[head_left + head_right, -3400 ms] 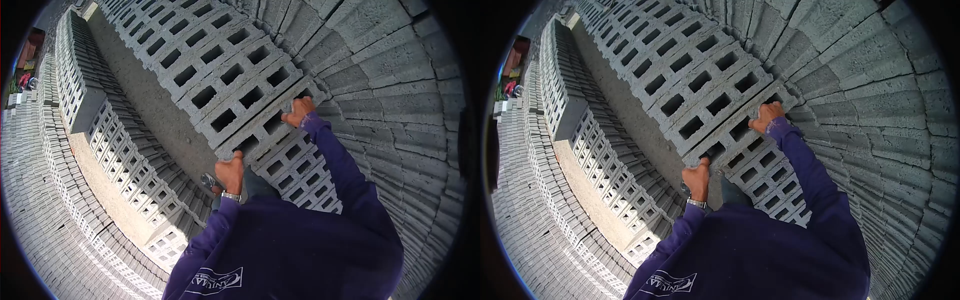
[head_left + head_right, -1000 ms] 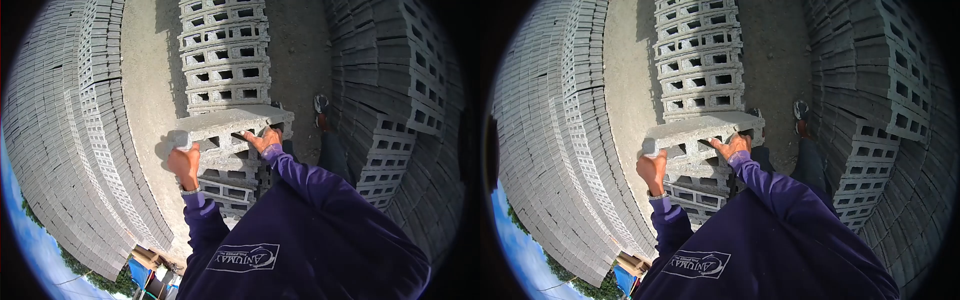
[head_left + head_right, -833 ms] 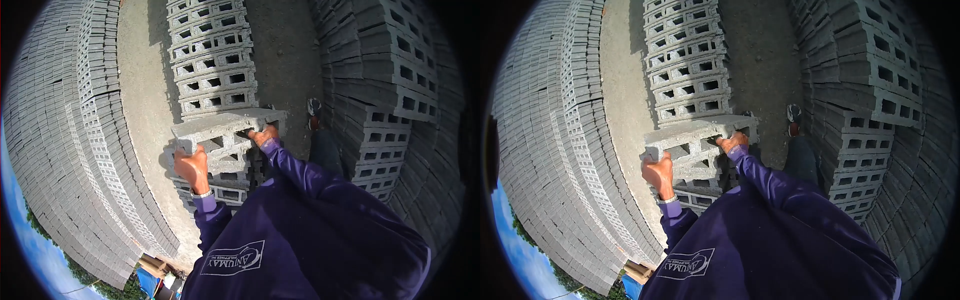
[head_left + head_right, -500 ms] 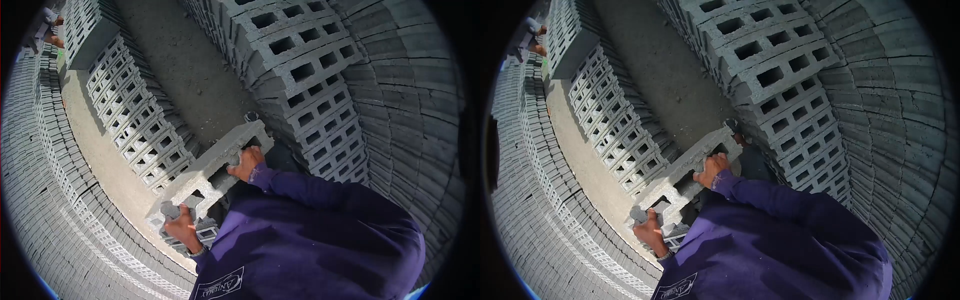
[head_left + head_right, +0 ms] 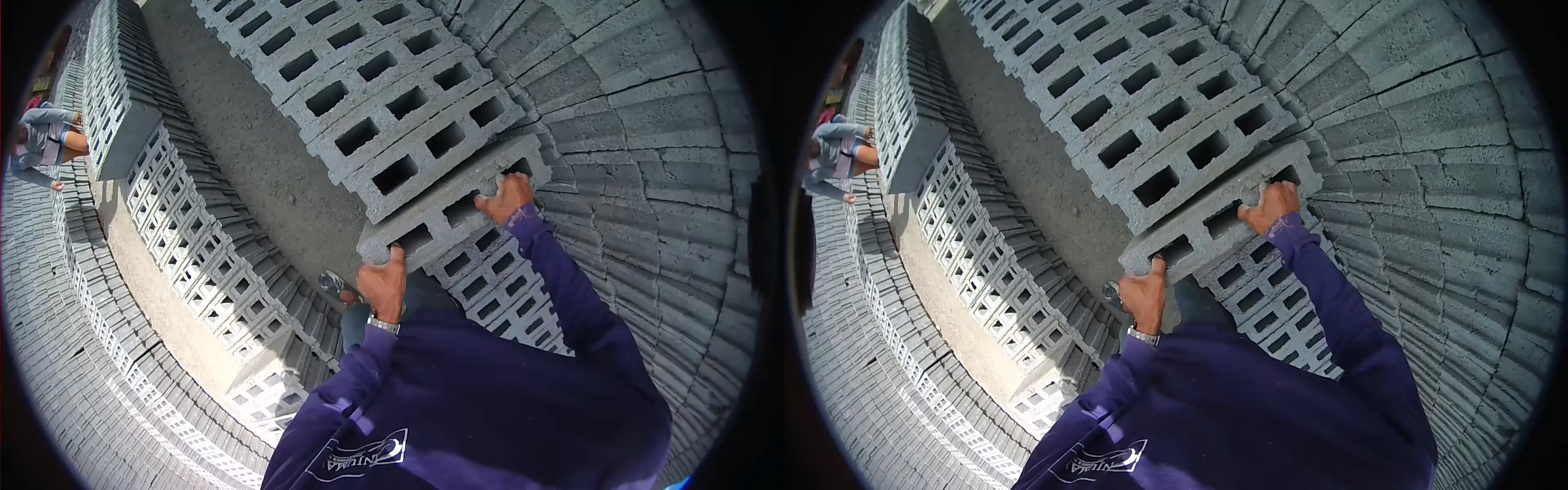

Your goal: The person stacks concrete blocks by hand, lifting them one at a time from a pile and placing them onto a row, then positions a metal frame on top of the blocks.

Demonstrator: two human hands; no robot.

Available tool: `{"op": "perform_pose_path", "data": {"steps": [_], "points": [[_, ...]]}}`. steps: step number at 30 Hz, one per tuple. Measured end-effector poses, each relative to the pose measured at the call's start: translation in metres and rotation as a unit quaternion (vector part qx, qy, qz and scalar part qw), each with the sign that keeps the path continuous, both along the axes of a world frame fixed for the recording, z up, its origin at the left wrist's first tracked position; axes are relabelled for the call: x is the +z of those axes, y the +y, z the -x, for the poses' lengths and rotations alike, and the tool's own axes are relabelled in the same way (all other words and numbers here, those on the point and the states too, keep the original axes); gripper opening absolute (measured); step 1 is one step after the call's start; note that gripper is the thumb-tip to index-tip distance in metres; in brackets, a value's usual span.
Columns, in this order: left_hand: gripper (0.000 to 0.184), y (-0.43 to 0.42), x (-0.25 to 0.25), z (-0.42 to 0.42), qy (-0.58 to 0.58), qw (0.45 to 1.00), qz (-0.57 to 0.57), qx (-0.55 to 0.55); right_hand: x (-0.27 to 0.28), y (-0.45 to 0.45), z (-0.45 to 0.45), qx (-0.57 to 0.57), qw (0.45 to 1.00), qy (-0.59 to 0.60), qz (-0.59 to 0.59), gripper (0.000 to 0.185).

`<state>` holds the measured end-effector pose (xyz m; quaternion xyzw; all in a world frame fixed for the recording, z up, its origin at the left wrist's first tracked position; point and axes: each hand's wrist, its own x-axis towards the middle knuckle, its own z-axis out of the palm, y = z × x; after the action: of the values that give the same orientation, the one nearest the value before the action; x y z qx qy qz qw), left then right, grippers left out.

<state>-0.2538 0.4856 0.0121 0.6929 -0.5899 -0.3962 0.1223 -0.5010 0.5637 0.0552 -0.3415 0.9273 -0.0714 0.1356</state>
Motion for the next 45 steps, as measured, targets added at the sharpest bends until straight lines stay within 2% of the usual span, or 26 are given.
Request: {"op": "perform_pose_path", "data": {"steps": [5,9,13,16,18,20,22,24,25,27,28,30,32,33,34,35,36,37,38,39,40,41,42,43,44,45], "points": [[0.058,0.008,0.007,0.043,-0.02,0.998,-0.059,-0.015,-0.03,0.008,0.058,0.013,0.999,0.003,0.048,0.046],[0.058,0.009,0.007,0.059,-0.066,0.995,-0.07,-0.024,-0.047,0.006,0.084,0.053,0.996,-0.07,0.002,0.048],[0.057,0.01,0.001,0.06,-0.084,0.993,-0.086,-0.014,-0.049,0.008,0.084,0.072,0.996,-0.042,0.032,0.05],[0.057,0.019,-0.008,0.06,-0.069,0.997,-0.023,-0.012,-0.041,0.0,0.085,0.052,0.995,-0.084,-0.009,0.052],[0.06,0.019,0.003,0.06,0.009,1.0,-0.012,-0.007,-0.048,0.003,0.091,0.035,0.993,-0.106,-0.027,0.056],[0.064,0.014,0.008,0.056,0.017,0.992,-0.124,-0.023,-0.068,0.015,0.112,0.055,0.994,-0.076,-0.054,0.066],[0.067,0.017,0.004,0.046,0.056,0.994,-0.091,-0.017,-0.059,0.008,0.105,0.107,0.99,-0.052,-0.072,0.073],[0.071,0.027,-0.005,0.027,0.152,0.987,-0.037,-0.024,-0.036,-0.005,0.092,0.096,0.973,0.066,-0.201,0.083],[0.071,0.029,-0.01,0.007,0.158,0.987,-0.038,-0.007,-0.033,-0.008,0.091,0.112,0.97,0.074,-0.205,0.083],[0.066,0.037,-0.02,-0.047,0.299,0.95,-0.056,-0.065,-0.024,-0.005,0.085,0.066,0.978,0.087,-0.178,0.085],[0.056,0.04,-0.023,-0.076,0.3,0.947,-0.102,-0.053,-0.016,-0.007,0.072,0.058,0.978,0.096,-0.177,0.078],[0.047,0.046,-0.029,-0.137,0.275,0.953,-0.124,0.007,-0.016,-0.008,0.054,0.042,0.98,0.111,-0.158,0.075],[0.036,0.048,-0.034,-0.204,0.227,0.971,-0.072,0.033,-0.022,0.0,0.047,0.04,0.983,0.145,-0.103,0.066],[0.031,0.05,-0.035,-0.238,0.274,0.957,-0.04,0.085,-0.013,-0.004,0.033,0.046,0.982,0.152,-0.103,0.066],[0.028,0.044,-0.028,-0.275,0.226,0.968,-0.012,0.106,-0.003,-0.012,0.009,0.059,0.989,0.131,-0.037,0.06],[0.027,0.042,-0.03,-0.315,0.255,0.954,0.032,0.154,0.004,-0.021,-0.027,0.074,0.992,0.1,0.025,0.054],[0.026,0.037,-0.02,-0.355,0.258,0.938,0.049,0.228,0.008,-0.03,-0.066,0.088,0.992,0.082,0.025,0.054],[0.025,0.033,-0.018,-0.406,0.174,0.952,0.103,0.228,0.011,-0.044,-0.11,0.094,0.993,-0.013,0.066,0.047],[0.021,0.027,-0.006,-0.448,0.122,0.94,0.146,0.283,0.006,-0.056,-0.157,0.098,0.984,-0.11,0.102,0.04],[0.023,0.027,-0.02,-0.501,0.025,0.929,0.218,0.298,-0.006,-0.065,-0.21,0.141,0.964,-0.199,0.111,0.036],[0.028,0.027,-0.023,-0.552,-0.021,0.924,0.203,0.322,-0.013,-0.072,-0.265,0.179,0.936,-0.279,0.118,0.033],[0.037,0.031,-0.056,-0.611,-0.114,0.908,0.23,0.33,-0.013,-0.079,-0.327,0.229,0.919,-0.312,0.078,0.034],[0.051,0.021,-0.036,-0.641,-0.191,0.917,0.166,0.308,-0.014,-0.085,-0.38,0.3,0.902,-0.311,0.007,0.036],[0.062,0.016,-0.047,-0.676,-0.32,0.896,0.121,0.284,-0.015,-0.087,-0.431,0.336,0.876,-0.342,-0.048,0.038],[0.069,0.008,-0.06,-0.71,-0.373,0.887,0.028,0.27,-0.046,-0.079,-0.464,0.403,0.817,-0.412,-0.025,0.041],[0.069,0.001,-0.064,-0.727,-0.371,0.888,0.024,0.27,-0.057,-0.072,-0.503,0.461,0.79,-0.403,-0.017,0.043]]}}
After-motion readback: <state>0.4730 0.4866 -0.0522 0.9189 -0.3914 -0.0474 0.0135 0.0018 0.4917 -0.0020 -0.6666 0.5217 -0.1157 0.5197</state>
